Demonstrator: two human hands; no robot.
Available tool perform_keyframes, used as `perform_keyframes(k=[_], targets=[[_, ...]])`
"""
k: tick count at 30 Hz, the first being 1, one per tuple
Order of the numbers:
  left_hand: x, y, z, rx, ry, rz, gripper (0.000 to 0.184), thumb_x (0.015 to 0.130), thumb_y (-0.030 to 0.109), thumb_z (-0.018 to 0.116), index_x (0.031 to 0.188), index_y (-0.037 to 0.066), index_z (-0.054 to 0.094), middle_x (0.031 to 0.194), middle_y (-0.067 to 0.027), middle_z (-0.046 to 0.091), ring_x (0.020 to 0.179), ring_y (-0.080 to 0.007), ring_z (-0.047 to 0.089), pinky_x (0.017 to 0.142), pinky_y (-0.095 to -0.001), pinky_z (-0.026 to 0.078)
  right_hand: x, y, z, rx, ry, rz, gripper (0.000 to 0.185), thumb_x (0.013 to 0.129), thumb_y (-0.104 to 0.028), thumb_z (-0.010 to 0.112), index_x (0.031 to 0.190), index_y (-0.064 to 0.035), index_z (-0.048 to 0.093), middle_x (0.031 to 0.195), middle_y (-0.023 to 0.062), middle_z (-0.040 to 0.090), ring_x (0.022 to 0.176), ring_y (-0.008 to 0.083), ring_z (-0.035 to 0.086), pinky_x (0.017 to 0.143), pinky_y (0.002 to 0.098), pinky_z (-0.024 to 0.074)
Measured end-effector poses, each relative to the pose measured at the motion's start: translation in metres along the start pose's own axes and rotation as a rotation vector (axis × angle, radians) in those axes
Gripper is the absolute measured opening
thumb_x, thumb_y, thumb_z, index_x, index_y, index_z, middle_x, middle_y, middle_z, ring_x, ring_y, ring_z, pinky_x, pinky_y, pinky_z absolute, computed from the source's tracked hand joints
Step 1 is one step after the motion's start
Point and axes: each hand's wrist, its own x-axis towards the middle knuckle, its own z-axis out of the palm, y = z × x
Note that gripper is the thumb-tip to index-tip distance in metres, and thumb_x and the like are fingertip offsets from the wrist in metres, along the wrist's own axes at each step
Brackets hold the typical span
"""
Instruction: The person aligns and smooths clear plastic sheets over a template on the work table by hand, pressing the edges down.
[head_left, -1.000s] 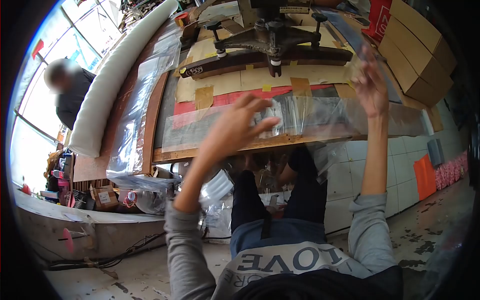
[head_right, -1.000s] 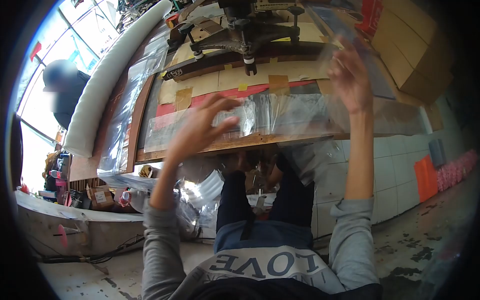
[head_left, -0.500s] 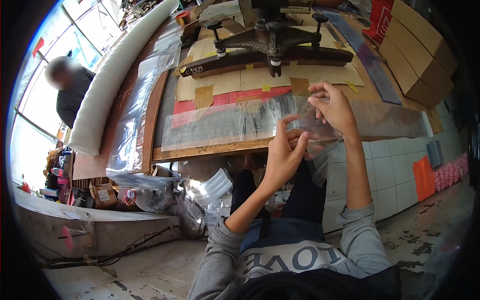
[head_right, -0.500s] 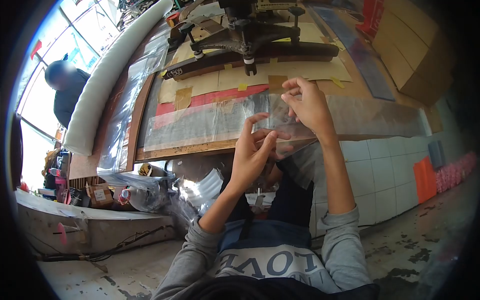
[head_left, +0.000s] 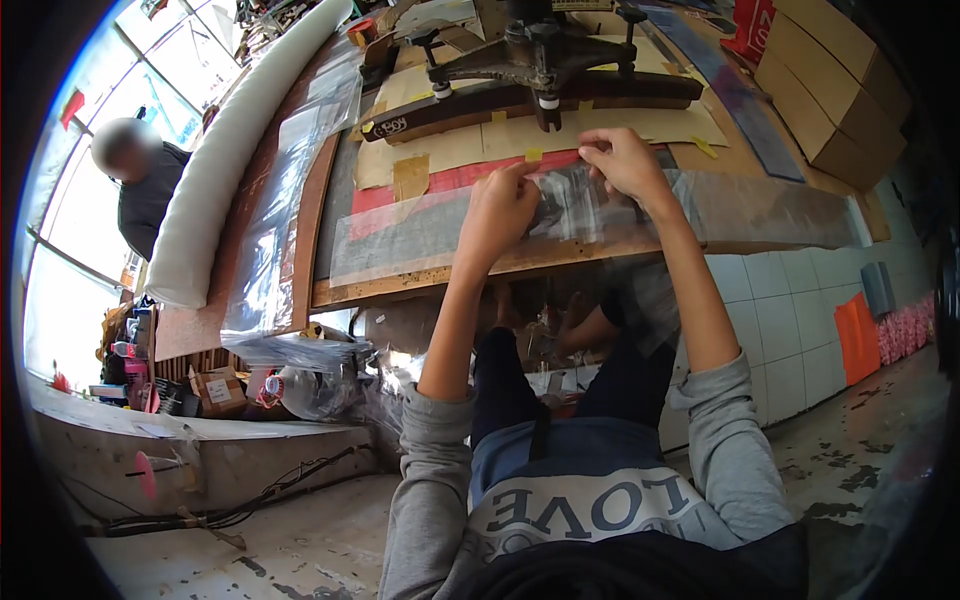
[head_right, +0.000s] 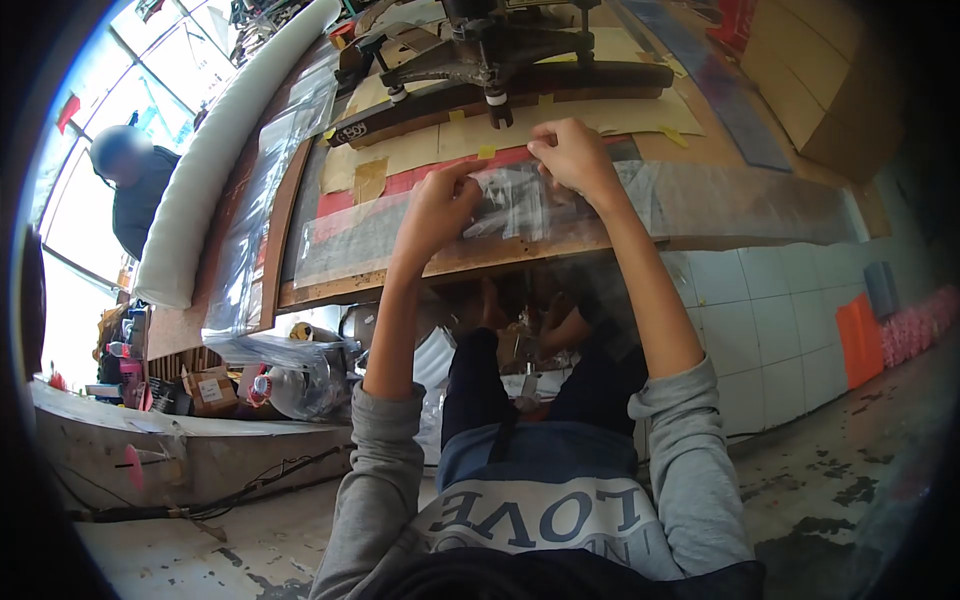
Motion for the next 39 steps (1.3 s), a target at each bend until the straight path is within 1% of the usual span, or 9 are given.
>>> perform_keyframes(k=[3,7,8,15,20,23,32,36,39], targets=[[0.003,-0.01,0.008,0.031,0.11,0.115,0.031,0.079,0.008,0.053,0.104,-0.004,0.066,0.087,-0.0259,0.064,0.083,-0.0373,0.063,0.075,-0.04,0.047,0.005,0.014,0.008,0.077,0.078,-0.086,0.025,0.086,-0.013,0.062,0.105,0.0038,0.065,0.076,0.0112,0.069,0.056,0.0136,0.064,0.048,0.0271,0.0487],[-0.007,-0.019,0.016,-0.008,0.195,0.134,0.032,0.078,0.008,0.054,0.105,0.0,0.067,0.08,-0.0199,0.063,0.073,-0.0317,0.061,0.072,-0.0377,0.047,-0.003,0.017,0.011,0.093,0.133,-0.076,0.022,0.087,-0.016,0.062,0.102,0.0006,0.066,0.074,0.0081,0.067,0.057,0.0113,0.062,0.045,0.0252,0.0465],[-0.006,-0.019,0.015,-0.039,0.191,0.121,0.031,0.078,0.008,0.055,0.105,0.001,0.068,0.076,-0.0168,0.062,0.066,-0.027,0.059,0.068,-0.0361,0.047,-0.004,0.017,0.011,0.108,0.127,-0.044,0.021,0.087,-0.016,0.062,0.101,0.0,0.067,0.073,0.0073,0.066,0.056,0.0107,0.061,0.045,0.0248,0.0463],[-0.005,-0.018,0.018,-0.069,0.239,0.092,0.026,0.079,0.009,0.055,0.1,0.001,0.068,0.078,-0.0174,0.065,0.065,-0.0243,0.062,0.066,-0.0351,0.048,-0.008,0.015,0.008,0.257,0.069,-0.006,0.016,0.086,-0.012,0.06,0.094,-0.0007,0.069,0.072,0.0001,0.064,0.06,0.0056,0.058,0.043,0.0201,0.0409],[-0.007,-0.015,0.015,-0.103,0.245,0.032,0.022,0.081,0.009,0.056,0.098,0.001,0.068,0.081,-0.0173,0.066,0.067,-0.0227,0.064,0.065,-0.033,0.049,-0.004,0.016,0.005,0.216,0.048,0.009,0.014,0.085,-0.011,0.06,0.089,-0.0018,0.071,0.071,0.0046,0.066,0.062,0.0078,0.062,0.047,0.0234,0.0469],[-0.008,-0.016,0.017,-0.13,0.324,0.127,0.02,0.083,0.01,0.058,0.097,0.0,0.068,0.077,-0.0148,0.067,0.067,-0.0206,0.065,0.065,-0.0309,0.05,-0.003,0.017,0.006,0.192,0.051,0.014,0.014,0.085,-0.009,0.06,0.09,-0.0012,0.071,0.073,0.0056,0.068,0.062,0.0084,0.063,0.047,0.0233,0.0476],[-0.012,-0.016,0.015,-0.411,0.165,0.021,0.023,0.084,0.017,0.064,0.098,-0.001,0.068,0.076,-0.0103,0.068,0.067,-0.0157,0.066,0.065,-0.0286,0.051,0.001,0.018,0.014,0.145,0.143,0.0,0.016,0.087,-0.009,0.06,0.098,-0.0018,0.07,0.074,0.0045,0.067,0.061,0.0093,0.064,0.042,0.0248,0.0506],[-0.01,-0.021,0.015,-0.183,0.222,0.107,0.024,0.08,0.015,0.065,0.1,0.001,0.069,0.078,-0.0106,0.065,0.069,-0.0178,0.065,0.067,-0.0299,0.05,0.004,0.018,0.015,0.149,0.157,-0.001,0.017,0.087,-0.01,0.061,0.099,-0.0017,0.07,0.073,0.0056,0.067,0.062,0.0105,0.065,0.041,0.0254,0.0508],[-0.01,-0.021,0.015,-0.129,0.227,0.1,0.026,0.079,0.013,0.065,0.102,0.003,0.069,0.078,-0.0115,0.063,0.07,-0.0198,0.065,0.068,-0.0311,0.05,0.003,0.015,0.015,0.086,0.151,0.042,0.021,0.088,-0.014,0.061,0.103,-0.0008,0.069,0.075,0.005,0.068,0.061,0.0095,0.062,0.039,0.024,0.0458]])
